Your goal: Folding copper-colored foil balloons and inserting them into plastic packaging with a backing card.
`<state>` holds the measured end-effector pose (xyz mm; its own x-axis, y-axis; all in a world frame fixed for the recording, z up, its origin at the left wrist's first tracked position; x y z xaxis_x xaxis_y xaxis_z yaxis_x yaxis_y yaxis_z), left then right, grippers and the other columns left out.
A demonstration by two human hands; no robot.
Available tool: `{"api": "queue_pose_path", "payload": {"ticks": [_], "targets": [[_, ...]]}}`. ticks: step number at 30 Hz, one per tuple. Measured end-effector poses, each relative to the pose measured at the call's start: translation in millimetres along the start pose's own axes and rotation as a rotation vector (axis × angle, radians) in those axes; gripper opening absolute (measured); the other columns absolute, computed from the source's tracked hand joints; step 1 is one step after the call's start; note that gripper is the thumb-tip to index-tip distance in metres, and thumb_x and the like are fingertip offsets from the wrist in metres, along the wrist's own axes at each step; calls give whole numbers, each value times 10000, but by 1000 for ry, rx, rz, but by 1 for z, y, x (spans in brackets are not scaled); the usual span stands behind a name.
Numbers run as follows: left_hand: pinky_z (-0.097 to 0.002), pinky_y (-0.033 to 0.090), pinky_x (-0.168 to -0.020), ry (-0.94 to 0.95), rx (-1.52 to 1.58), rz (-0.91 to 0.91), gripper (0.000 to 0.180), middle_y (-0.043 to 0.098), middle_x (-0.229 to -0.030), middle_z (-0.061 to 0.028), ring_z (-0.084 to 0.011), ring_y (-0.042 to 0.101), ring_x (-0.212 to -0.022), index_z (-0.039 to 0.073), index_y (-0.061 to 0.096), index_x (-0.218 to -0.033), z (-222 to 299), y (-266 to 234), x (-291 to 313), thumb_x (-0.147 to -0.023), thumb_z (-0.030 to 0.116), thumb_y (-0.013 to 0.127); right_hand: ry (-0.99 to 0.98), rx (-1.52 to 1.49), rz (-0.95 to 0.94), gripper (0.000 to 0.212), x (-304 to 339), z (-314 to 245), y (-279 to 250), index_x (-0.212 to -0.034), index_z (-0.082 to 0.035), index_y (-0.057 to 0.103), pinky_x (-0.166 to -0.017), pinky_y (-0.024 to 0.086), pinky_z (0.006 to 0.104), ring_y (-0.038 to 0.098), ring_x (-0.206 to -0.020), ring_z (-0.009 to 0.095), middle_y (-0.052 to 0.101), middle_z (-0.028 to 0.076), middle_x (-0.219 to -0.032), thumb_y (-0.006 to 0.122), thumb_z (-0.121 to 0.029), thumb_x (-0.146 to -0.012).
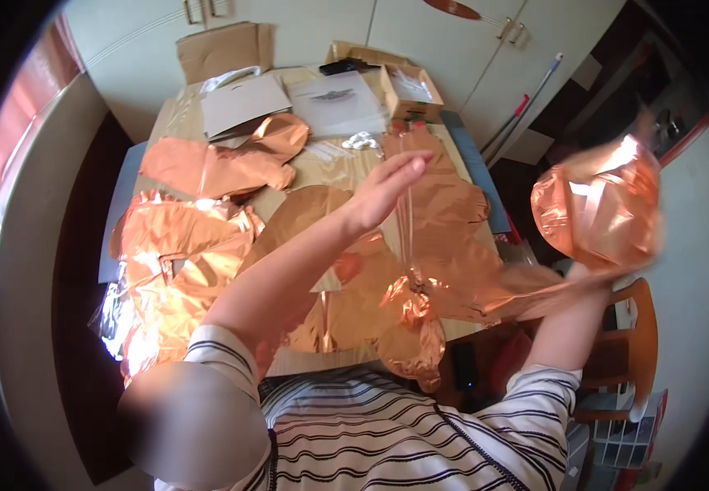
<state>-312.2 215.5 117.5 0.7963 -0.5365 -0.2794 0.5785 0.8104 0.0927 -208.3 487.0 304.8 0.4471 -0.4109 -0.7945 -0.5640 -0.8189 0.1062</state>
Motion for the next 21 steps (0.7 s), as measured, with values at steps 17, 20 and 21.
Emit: {"api": "queue_pose_path", "payload": {"ticks": [17, 20, 21], "targets": [[-485, 445, -1028, -322, -865, 138, 444, 623, -1293, -133, -360, 569, -1242, 85, 662, -1251, 52, -81, 336, -848, 258, 729, -362, 443, -958, 203, 304, 97, 255, -928, -78, 628, -896, 467, 468, 605, -1010, 323, 617, 102, -964, 675, -272, -896], [-485, 443, -998, 14, -1307, 204, 468, 627, -1277, -142, -370, 561, -1229, 77, 684, -1203, 54, -93, 339, -783, 271, 760, -296, 330, -889, 248, 299, 91, 249, -958, -88, 652, -971, 434, 476, 573, -1074, 329, 615, 92, -1004, 700, -321, -885], [-479, 444, -990, 27, -1323, 201, 475, 625, -1280, -137, -364, 559, -1228, 79, 685, -1195, 49, -89, 340, -771, 276, 766, -273, 361, -931, 289, 298, 93, 244, -1051, -76, 658, -991, 431, 486, 557, -1105, 354, 611, 125, -1078, 691, -319, -899]]}}
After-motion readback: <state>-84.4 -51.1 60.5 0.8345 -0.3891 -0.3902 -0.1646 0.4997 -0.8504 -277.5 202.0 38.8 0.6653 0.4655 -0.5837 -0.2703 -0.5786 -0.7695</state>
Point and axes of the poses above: each hand's wrist, its own x-axis away from the middle knuckle, its own y-axis out of the palm, z = x × y, the point moved 4 cm from there along -x, towards the middle knuckle
